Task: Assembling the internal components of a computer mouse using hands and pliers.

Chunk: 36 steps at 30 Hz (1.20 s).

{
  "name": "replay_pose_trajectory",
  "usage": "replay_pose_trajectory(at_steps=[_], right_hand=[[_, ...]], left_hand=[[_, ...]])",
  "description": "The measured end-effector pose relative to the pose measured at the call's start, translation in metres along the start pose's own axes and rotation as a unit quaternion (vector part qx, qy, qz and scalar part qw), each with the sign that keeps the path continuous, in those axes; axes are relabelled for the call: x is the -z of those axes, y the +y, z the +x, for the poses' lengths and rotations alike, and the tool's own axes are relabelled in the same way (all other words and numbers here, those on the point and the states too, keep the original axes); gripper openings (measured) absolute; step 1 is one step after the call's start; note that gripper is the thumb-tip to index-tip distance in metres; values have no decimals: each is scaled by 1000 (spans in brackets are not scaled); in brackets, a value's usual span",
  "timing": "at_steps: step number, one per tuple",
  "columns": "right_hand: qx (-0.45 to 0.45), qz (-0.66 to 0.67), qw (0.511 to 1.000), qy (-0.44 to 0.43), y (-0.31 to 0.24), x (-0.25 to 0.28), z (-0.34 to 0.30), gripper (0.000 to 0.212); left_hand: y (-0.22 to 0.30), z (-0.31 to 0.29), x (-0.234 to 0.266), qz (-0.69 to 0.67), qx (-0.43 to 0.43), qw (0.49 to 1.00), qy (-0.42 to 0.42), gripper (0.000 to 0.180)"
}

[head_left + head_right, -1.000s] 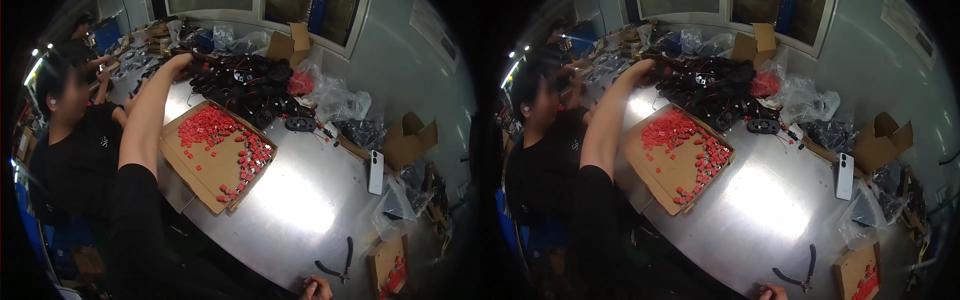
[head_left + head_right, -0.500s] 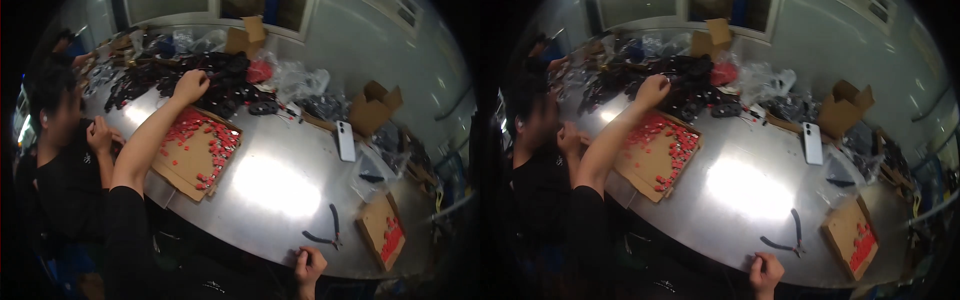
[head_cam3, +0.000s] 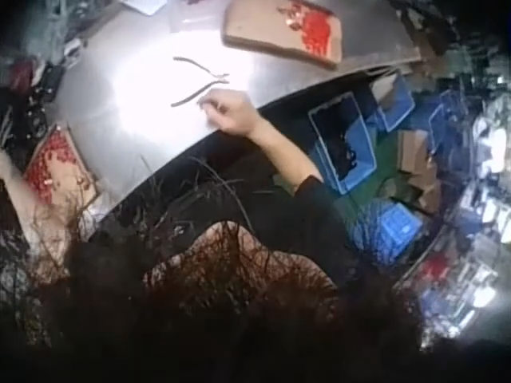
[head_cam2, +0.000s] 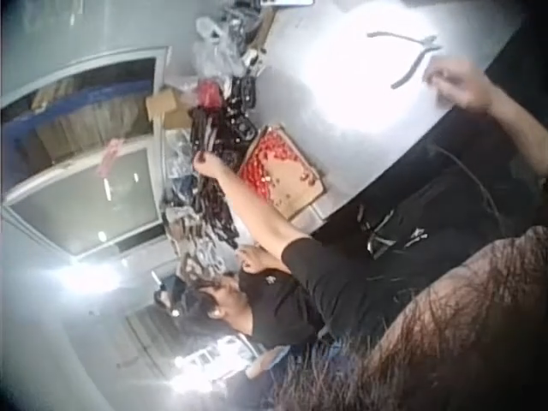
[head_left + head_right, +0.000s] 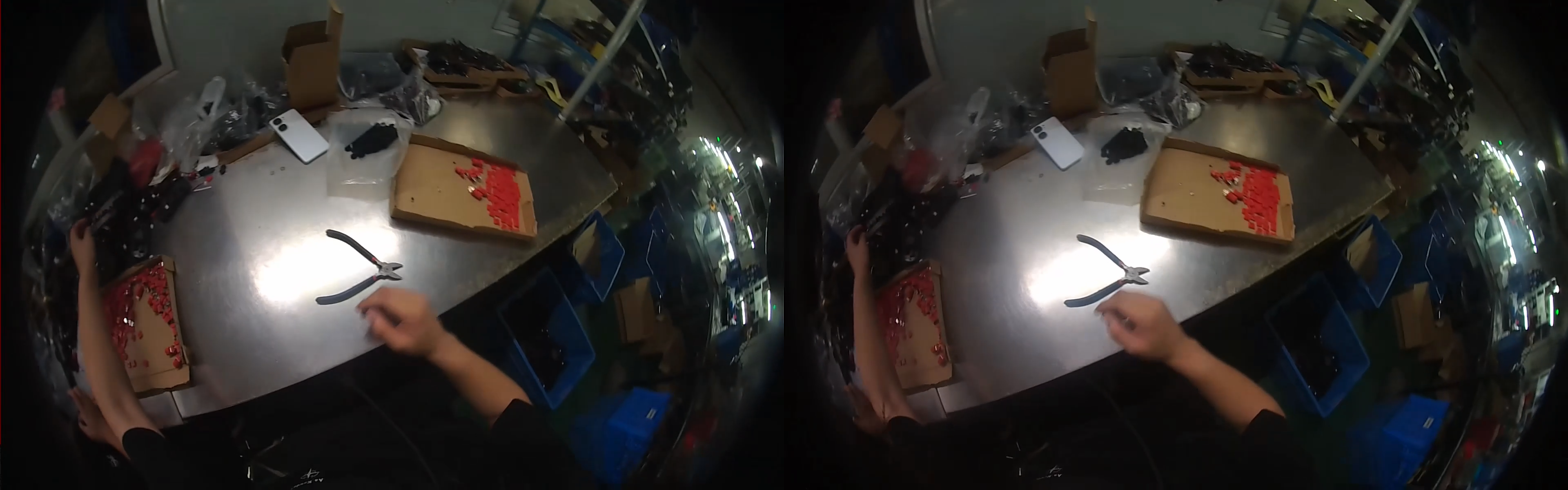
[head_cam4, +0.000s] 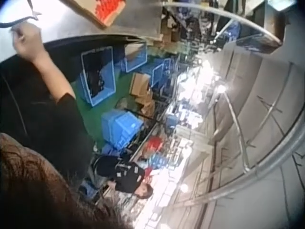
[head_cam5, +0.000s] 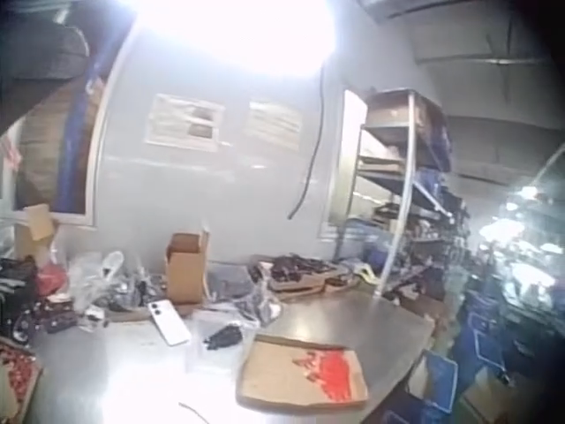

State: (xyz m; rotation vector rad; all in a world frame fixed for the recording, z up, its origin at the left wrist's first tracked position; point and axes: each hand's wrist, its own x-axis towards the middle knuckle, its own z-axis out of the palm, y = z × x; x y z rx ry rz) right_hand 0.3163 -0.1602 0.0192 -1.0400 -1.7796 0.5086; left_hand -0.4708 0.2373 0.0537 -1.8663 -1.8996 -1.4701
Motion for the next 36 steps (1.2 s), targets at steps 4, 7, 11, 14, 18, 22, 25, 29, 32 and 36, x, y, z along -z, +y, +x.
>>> replay_pose_trajectory(at_steps=[4, 7, 11, 14, 18, 22, 25, 29, 32, 36], right_hand=[[-14, -239, 954, 180, 40, 62, 10, 18], [-31, -351, 911, 215, 70, 108, 28, 21], [-154, -451, 858, 194, 130, 172, 44, 23], [-252, -439, 854, 120, 153, 191, 39, 28], [-267, -373, 882, 106, 170, 176, 48, 32], [-270, -392, 874, 99, 180, 186, 46, 31], [-269, -350, 890, 115, 164, 187, 40, 32], [-238, -294, 914, 145, 173, 180, 39, 28], [-213, -290, 915, 186, 182, 180, 37, 24], [-178, -294, 901, 265, 160, 173, 42, 21]], left_hand=[[-1, -2, 5, 26, -19, 996, -79, 36], [15, -54, -19, 73, -14, 978, -193, 56], [33, -82, -20, 203, -68, 960, -180, 67], [72, -104, -57, 232, -46, 956, -174, 67], [51, -83, 3, 381, -76, 916, -101, 67], [63, -103, -25, 265, 25, 948, -176, 64], [87, -114, -40, 243, 63, 955, -159, 65], [95, -86, 2, 95, 24, 995, -26, 65], [129, -74, 9, 6, 71, 997, 19, 50], [214, -81, -1, -52, 113, 965, 232, 49]])
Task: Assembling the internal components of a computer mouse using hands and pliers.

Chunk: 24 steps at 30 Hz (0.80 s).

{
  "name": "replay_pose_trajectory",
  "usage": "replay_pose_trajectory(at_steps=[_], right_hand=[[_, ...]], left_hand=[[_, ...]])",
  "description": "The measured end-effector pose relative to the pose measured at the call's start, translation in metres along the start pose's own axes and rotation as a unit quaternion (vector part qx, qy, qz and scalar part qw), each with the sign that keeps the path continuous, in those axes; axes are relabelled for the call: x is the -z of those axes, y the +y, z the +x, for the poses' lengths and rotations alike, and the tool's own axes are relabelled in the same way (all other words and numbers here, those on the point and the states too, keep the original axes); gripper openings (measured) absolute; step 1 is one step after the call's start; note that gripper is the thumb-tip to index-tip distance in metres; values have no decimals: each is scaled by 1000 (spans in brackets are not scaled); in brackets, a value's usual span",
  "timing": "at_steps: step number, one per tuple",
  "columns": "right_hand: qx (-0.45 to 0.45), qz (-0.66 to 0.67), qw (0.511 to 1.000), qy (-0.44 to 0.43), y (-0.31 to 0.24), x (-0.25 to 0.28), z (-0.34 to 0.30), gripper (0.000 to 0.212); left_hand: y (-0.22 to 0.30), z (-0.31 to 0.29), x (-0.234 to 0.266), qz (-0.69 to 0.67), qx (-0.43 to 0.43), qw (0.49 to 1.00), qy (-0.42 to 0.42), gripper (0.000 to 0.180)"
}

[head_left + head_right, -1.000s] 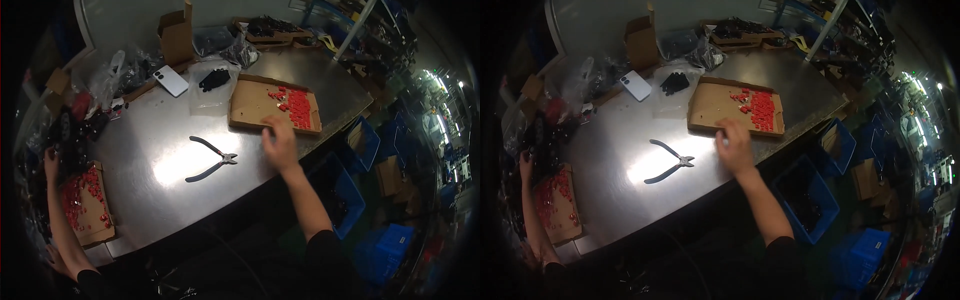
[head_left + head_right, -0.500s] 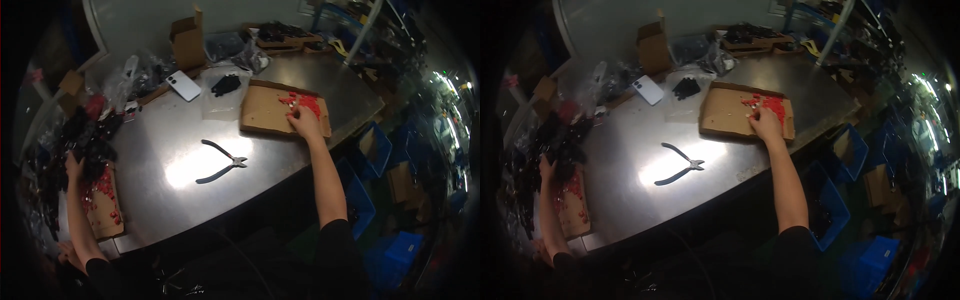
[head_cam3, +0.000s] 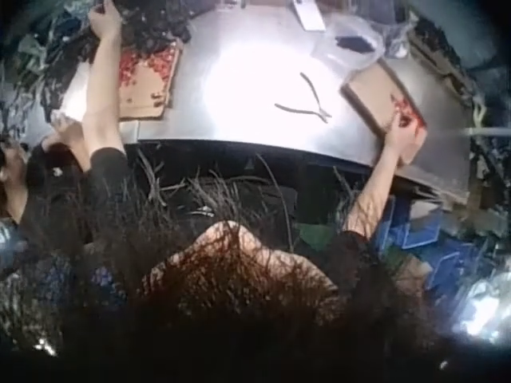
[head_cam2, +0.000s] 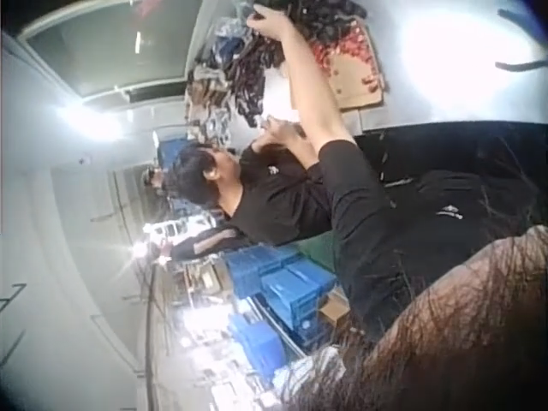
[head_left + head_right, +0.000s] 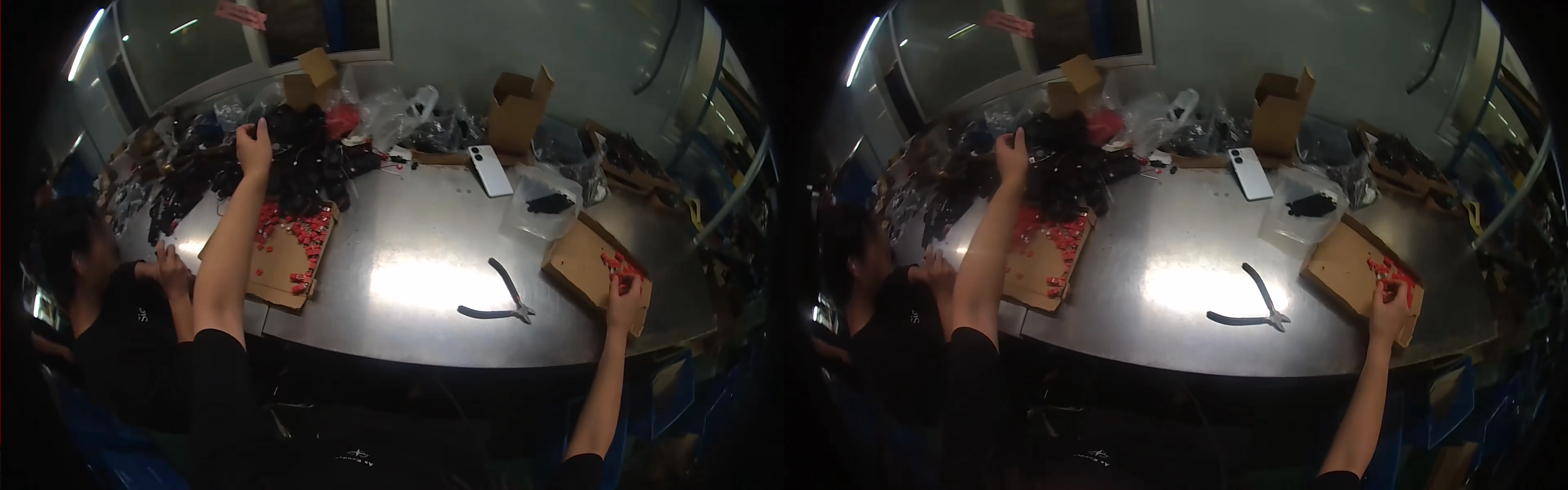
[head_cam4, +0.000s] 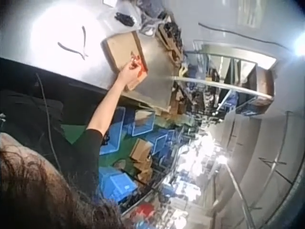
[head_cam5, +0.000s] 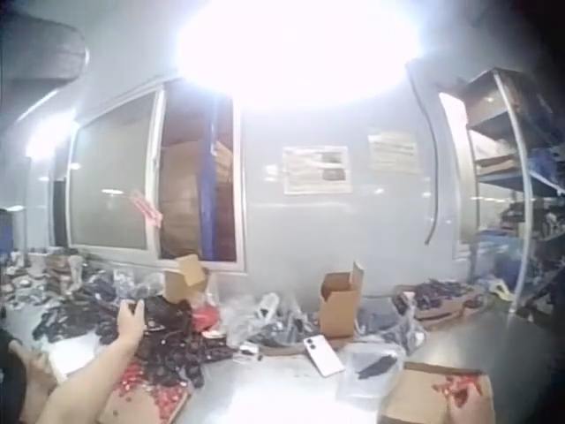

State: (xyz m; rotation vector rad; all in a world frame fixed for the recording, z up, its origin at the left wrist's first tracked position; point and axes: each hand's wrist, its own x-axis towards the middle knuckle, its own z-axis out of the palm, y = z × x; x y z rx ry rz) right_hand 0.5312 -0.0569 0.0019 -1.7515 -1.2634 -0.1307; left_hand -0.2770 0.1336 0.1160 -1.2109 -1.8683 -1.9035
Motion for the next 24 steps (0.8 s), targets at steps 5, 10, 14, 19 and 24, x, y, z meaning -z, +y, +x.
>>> replay_pose_trajectory(at_steps=[5, 10, 14, 19, 24], right_hand=[[106, 259, 957, -75, -104, -25, -38, 9], [17, 567, 677, -469, -237, -79, -62, 11], [-22, 628, 589, -509, -249, -135, -66, 17], [-185, 570, 591, -540, -232, -134, -89, 15], [-203, 615, 550, -528, -245, -122, -81, 19]], left_hand=[[112, -91, -10, -299, 108, 929, -189, 28], [172, -225, 6, -358, 121, 850, -367, 25], [156, -291, 4, -318, 76, 812, -484, 37], [176, -302, 16, -127, -263, 834, -469, 52], [163, -305, 19, -201, -129, 823, -515, 51]])
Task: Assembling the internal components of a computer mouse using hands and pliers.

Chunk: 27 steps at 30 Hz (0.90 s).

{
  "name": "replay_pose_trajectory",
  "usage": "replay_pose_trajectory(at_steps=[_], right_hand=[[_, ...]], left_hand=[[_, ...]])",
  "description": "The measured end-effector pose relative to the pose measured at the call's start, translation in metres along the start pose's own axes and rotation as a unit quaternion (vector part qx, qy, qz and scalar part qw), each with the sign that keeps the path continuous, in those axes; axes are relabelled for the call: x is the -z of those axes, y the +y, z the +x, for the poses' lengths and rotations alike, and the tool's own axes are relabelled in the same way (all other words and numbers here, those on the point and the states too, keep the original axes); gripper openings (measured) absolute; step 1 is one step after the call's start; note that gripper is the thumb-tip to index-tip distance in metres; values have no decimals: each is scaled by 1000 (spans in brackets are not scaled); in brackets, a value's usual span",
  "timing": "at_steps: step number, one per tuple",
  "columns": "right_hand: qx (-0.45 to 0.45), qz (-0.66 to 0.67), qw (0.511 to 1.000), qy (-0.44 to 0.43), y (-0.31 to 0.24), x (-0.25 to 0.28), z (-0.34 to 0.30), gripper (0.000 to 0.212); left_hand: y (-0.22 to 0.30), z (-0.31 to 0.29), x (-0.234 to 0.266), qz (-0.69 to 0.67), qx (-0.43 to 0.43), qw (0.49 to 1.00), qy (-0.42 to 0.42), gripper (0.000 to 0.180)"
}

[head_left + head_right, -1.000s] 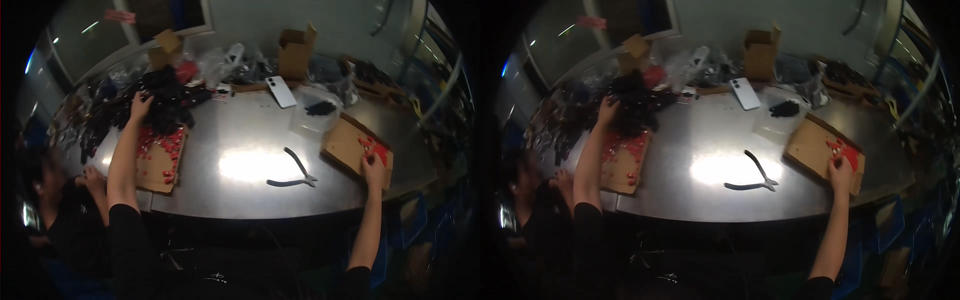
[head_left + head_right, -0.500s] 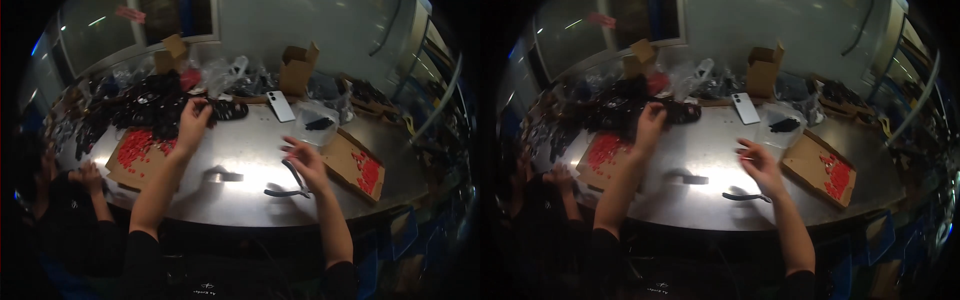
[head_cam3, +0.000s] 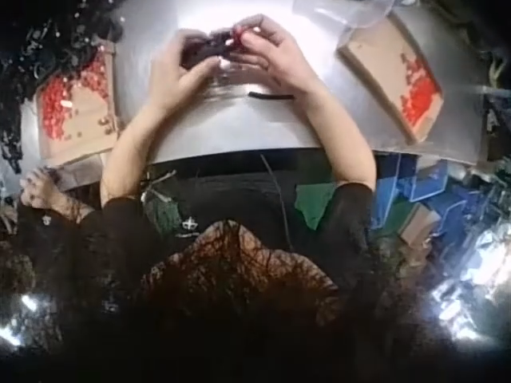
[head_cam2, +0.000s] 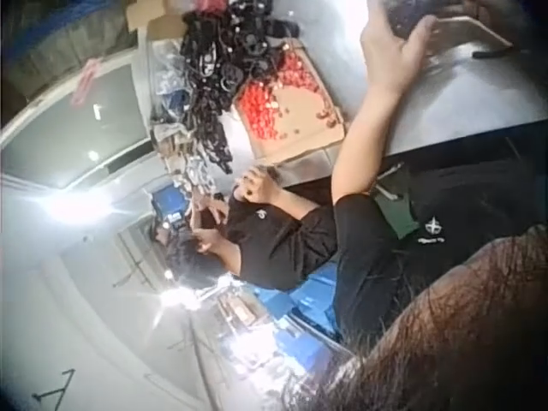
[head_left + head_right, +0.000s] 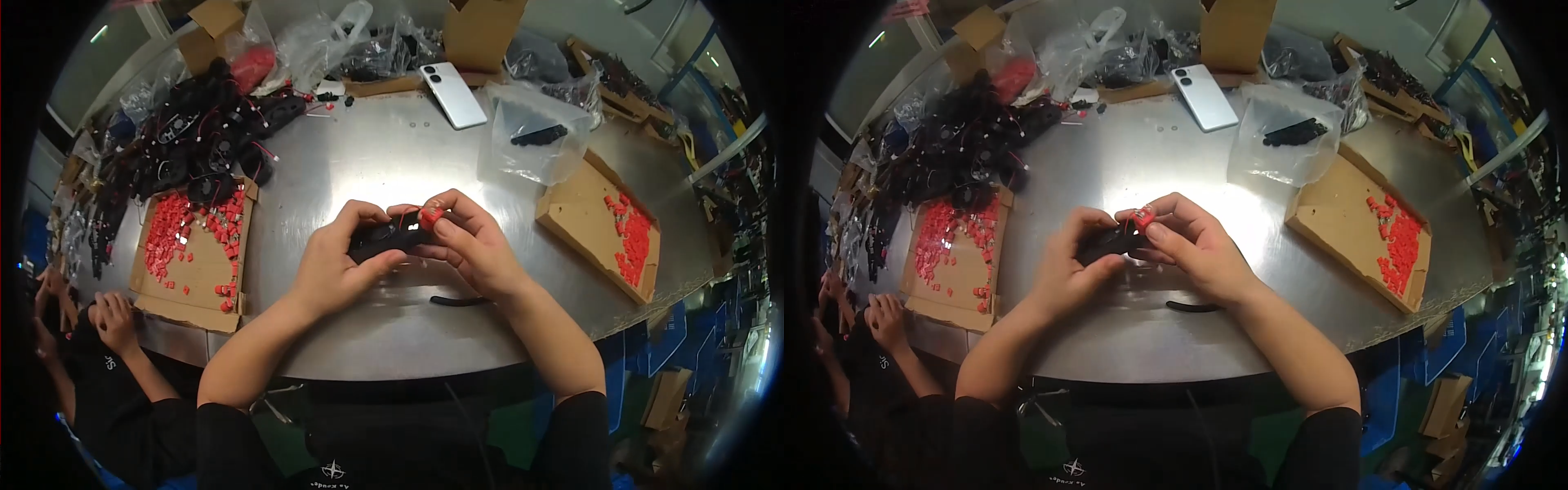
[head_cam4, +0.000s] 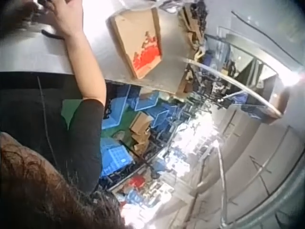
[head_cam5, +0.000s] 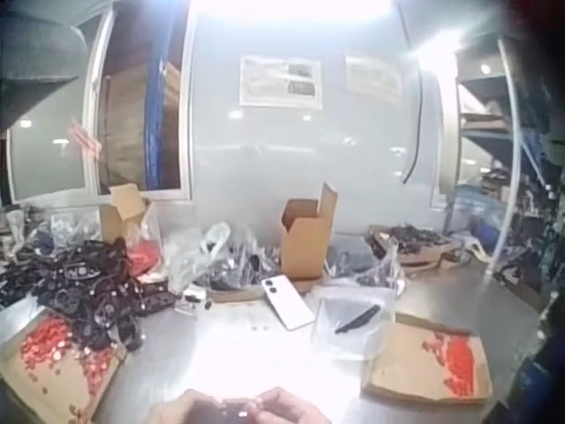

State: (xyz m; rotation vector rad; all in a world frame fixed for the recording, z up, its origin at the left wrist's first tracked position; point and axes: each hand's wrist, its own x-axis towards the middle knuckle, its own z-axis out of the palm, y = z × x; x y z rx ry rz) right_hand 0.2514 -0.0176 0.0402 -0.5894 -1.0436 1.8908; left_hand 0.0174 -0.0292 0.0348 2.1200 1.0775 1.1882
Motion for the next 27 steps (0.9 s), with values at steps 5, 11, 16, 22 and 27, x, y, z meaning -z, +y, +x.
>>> replay_pose_trajectory(at_steps=[5, 11, 16, 22, 27], right_hand=[[27, -219, 968, 116, 4, 7, 3, 15], [143, -146, 964, 169, 9, 19, 9, 16], [192, -194, 947, 168, -1, 14, 5, 19], [360, -481, 795, 81, -8, 5, -4, 29], [275, -507, 817, 20, 14, -19, -13, 26]], left_hand=[[3, -11, -3, -243, 231, 929, -158, 38], [2, -5, -8, -457, 376, 779, -208, 65], [-7, -12, -7, -598, 368, 688, -183, 67], [-14, -14, -12, -570, 336, 743, -104, 65], [-4, -11, -17, -533, 382, 755, -6, 59]])
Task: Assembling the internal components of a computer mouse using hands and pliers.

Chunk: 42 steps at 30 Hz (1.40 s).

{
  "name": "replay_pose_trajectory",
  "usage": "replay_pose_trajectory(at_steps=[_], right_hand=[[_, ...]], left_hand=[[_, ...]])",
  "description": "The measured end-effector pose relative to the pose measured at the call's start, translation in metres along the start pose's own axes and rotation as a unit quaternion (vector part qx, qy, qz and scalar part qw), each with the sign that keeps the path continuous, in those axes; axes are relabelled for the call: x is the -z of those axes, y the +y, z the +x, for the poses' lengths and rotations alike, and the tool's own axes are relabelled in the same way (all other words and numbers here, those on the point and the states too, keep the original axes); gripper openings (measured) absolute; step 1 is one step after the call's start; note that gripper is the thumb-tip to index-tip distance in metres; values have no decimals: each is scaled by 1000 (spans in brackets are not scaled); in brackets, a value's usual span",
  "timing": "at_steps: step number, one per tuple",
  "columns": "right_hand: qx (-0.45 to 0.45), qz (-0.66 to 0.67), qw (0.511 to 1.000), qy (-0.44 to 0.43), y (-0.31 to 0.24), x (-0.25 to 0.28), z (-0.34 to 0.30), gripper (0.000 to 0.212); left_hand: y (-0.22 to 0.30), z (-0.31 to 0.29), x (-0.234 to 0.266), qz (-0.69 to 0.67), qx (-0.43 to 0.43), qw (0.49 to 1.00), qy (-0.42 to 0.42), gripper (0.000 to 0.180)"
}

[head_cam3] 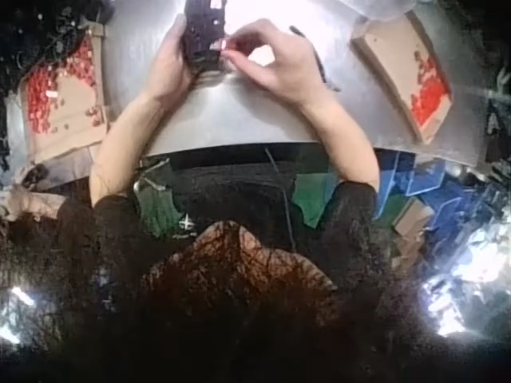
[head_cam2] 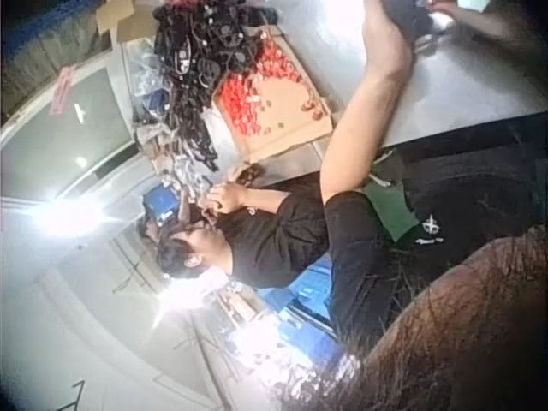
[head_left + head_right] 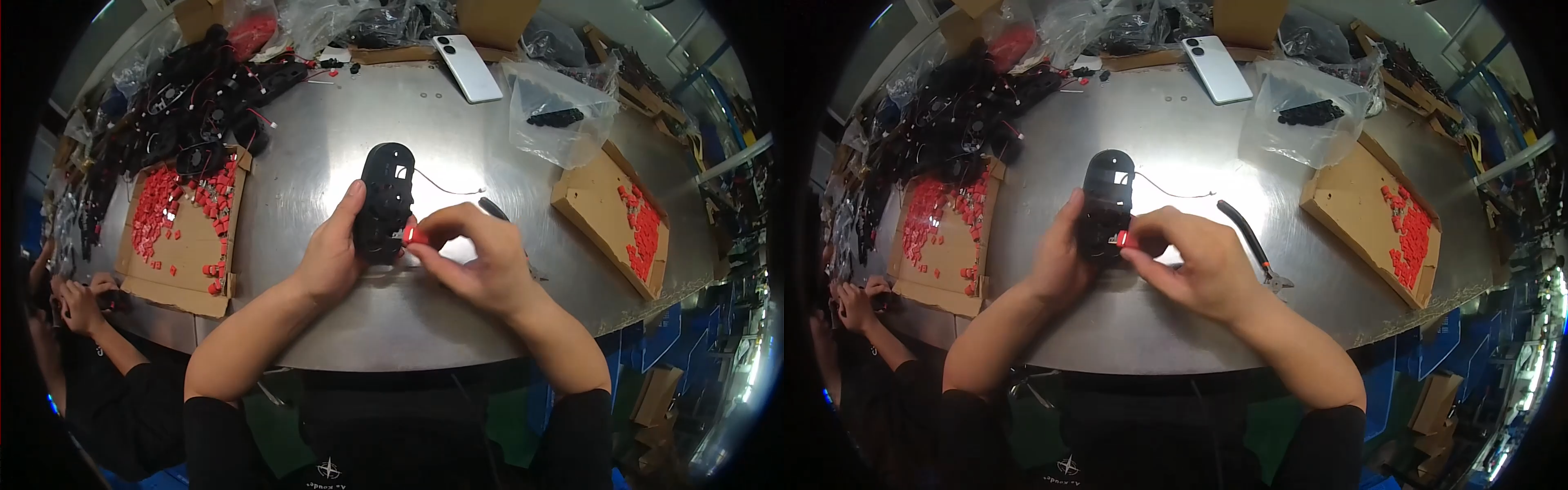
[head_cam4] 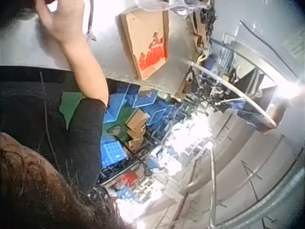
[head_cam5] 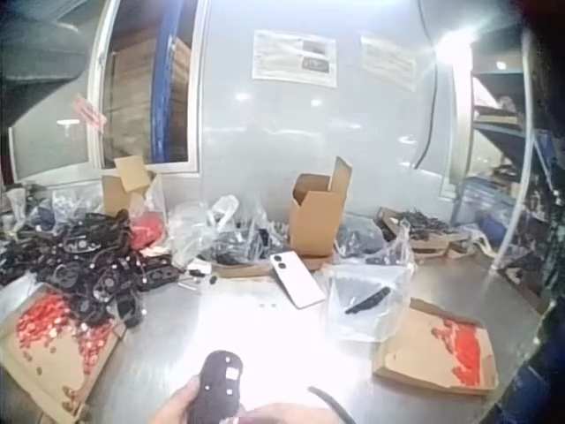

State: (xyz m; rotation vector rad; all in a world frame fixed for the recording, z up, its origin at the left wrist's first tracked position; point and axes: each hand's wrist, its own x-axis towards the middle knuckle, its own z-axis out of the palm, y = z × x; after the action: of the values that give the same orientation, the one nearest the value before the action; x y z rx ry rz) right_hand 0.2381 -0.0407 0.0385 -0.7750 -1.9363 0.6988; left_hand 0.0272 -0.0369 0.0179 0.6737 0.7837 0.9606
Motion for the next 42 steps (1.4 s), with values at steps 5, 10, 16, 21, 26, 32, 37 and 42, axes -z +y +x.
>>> replay_pose_trajectory(at_steps=[5, 10, 16, 21, 26, 32, 37, 42], right_hand=[[-20, -52, 998, -33, 3, -8, -4, 22], [29, -78, 995, -55, 11, -8, -4, 23], [40, -120, 988, -84, 8, -6, -2, 24], [69, -97, 989, -87, 9, -14, -6, 26], [25, -51, 996, -71, 8, -21, -7, 25], [35, -116, 990, -65, 8, -22, -3, 21], [39, -92, 995, -31, 10, -27, -10, 25], [19, -39, 998, -41, 3, -21, -7, 33]], left_hand=[[-9, 0, 13, 94, -57, 994, 3, 58], [-5, -5, -6, 90, -63, 994, 20, 52], [-1, -9, -12, 139, -75, 987, 25, 52], [-14, -15, -16, 208, -115, 971, 23, 47], [-17, -17, -17, 171, -103, 979, 40, 45], [-10, -14, -20, 108, -60, 991, 58, 38], [-2, -15, -29, 38, -44, 996, 63, 38], [5, -17, -21, 91, -61, 992, 56, 40]])
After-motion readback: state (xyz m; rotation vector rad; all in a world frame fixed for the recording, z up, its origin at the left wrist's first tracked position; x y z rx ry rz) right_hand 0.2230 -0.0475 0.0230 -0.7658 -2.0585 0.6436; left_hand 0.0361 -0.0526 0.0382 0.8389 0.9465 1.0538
